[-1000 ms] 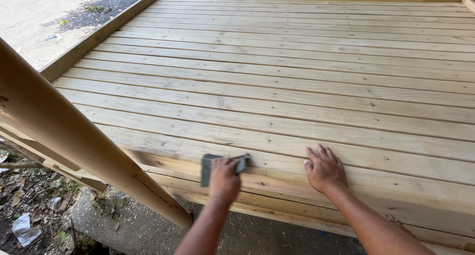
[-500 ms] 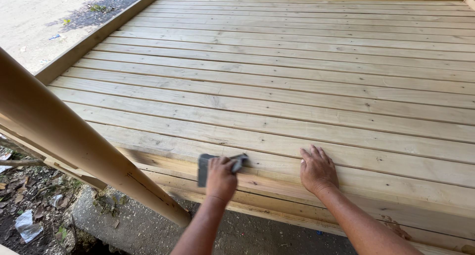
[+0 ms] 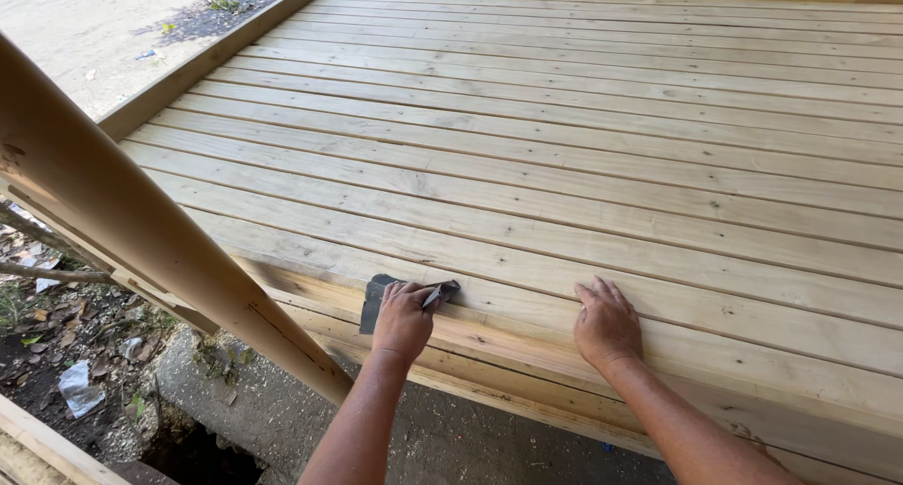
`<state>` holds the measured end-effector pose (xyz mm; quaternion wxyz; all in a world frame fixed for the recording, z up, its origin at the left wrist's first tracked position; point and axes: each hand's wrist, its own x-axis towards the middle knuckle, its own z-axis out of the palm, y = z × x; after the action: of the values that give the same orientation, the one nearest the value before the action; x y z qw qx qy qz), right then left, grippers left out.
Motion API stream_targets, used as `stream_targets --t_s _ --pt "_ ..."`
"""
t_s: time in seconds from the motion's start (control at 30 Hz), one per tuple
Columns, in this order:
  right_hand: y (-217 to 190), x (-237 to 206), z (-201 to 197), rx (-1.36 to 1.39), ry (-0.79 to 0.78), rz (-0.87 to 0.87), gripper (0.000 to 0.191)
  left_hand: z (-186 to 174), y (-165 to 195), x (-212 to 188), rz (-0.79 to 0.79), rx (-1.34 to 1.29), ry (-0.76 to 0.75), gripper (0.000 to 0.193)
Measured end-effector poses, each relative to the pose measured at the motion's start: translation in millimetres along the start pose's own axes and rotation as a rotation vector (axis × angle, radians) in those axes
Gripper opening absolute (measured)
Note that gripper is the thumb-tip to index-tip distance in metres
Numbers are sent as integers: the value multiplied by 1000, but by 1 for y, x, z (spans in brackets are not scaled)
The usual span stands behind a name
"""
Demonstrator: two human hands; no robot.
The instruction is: The person sands the slatted wooden surface of a large furniture frame by hand, rubbing a piece of sandpaper back and forth across the planks. They work across different sections of the surface, steadying the frame with the other hand and moving around the piece to sand the edges and far side.
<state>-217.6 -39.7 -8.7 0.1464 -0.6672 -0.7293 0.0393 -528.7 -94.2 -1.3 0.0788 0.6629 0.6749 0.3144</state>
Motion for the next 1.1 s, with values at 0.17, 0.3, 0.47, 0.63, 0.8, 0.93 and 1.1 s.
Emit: stream_targets --t_s 0.17,0.3,0.47,0.63,0.8,0.93,1.1 --pt "0 -1 3 -12 10 -22 47 57 89 -32 126 -159 -30 38" --pt "5 1 6 -20 19 -13 46 80 98 -37 182 -120 -153 34" --pt "17 -1 14 -42 -6 11 46 19 -21 -9 80 43 -73 38" --pt "25 -5 19 -90 -15 27 46 -63 -113 19 -202 106 152 37" --pt "22 -4 21 -115 -20 80 48 -24 -81 13 -417 -58 482 40" --pt "-2 1 34 -198 28 82 52 32 -45 0 -348 -96 579 49" --pt "-31 1 43 -162 38 19 50 -8 -100 32 -493 -445 861 48"
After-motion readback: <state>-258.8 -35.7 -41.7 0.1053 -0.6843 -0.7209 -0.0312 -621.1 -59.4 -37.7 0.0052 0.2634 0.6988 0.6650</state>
